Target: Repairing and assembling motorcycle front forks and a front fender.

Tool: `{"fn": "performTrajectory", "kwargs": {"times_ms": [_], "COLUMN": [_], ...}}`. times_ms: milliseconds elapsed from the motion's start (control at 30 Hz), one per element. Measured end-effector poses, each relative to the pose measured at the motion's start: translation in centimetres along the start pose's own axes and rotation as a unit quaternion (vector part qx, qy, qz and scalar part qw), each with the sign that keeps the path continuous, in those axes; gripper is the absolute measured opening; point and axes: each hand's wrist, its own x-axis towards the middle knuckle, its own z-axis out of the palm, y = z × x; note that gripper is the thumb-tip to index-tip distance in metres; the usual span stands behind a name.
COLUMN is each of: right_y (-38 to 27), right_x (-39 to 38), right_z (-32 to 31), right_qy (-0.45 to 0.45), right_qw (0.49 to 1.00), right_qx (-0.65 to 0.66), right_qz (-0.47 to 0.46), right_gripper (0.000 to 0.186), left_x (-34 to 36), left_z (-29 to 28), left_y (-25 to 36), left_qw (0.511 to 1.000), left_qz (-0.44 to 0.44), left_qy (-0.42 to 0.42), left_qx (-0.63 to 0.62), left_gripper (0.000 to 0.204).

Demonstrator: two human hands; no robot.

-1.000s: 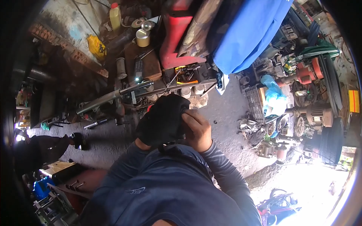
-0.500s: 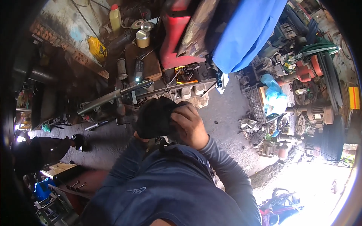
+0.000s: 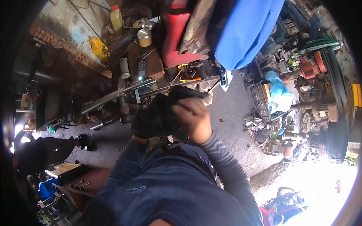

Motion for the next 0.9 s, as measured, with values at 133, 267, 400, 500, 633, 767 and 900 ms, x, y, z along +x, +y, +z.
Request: {"fn": "performTrajectory", "kwargs": {"times_ms": [133, 267, 400, 500, 633, 767, 900], "right_y": [-0.4, -0.2, 1.4, 1.2, 2.5, 0.2, -3.0], "right_x": [2.9, 2.1, -0.4, 0.7, -0.8, 1.9, 4.5], "right_z": [-0.1, 1.4, 4.4, 3.0, 1.5, -0.7, 0.4], "right_qy": [-0.100, -0.202, -0.211, -0.301, -0.446, -0.146, -0.140], "right_qw": [0.990, 0.975, 0.790, 0.525, 0.697, 0.954, 0.974], "right_qx": [0.044, 0.080, 0.459, 0.604, 0.362, 0.217, 0.169], "right_qz": [-0.087, 0.047, 0.347, 0.519, 0.429, 0.147, 0.060], "right_gripper": [0.030, 0.025, 0.012, 0.017, 0.019, 0.025, 0.024], "left_x": [2.3, 6.7, 6.6, 4.4, 3.6, 3.3, 3.2], "left_z": [-3.8, -6.8, -8.3, -8.7, -7.0, -5.7, -5.0], "left_y": [3.5, 10.5, 12.1, 9.0, 6.7, 6.2, 6.8], "left_qw": [0.956, 0.969, 0.959, 0.978, 0.991, 0.983, 0.954], "left_qz": [0.146, 0.111, 0.059, 0.081, 0.034, -0.063, -0.149], "left_qy": [-0.171, -0.170, -0.096, -0.113, -0.121, -0.091, -0.070], "left_qx": [0.189, 0.142, 0.259, 0.157, -0.041, -0.145, -0.250], "left_gripper": [0.047, 0.047, 0.045, 0.044, 0.047, 0.052, 0.058]}}
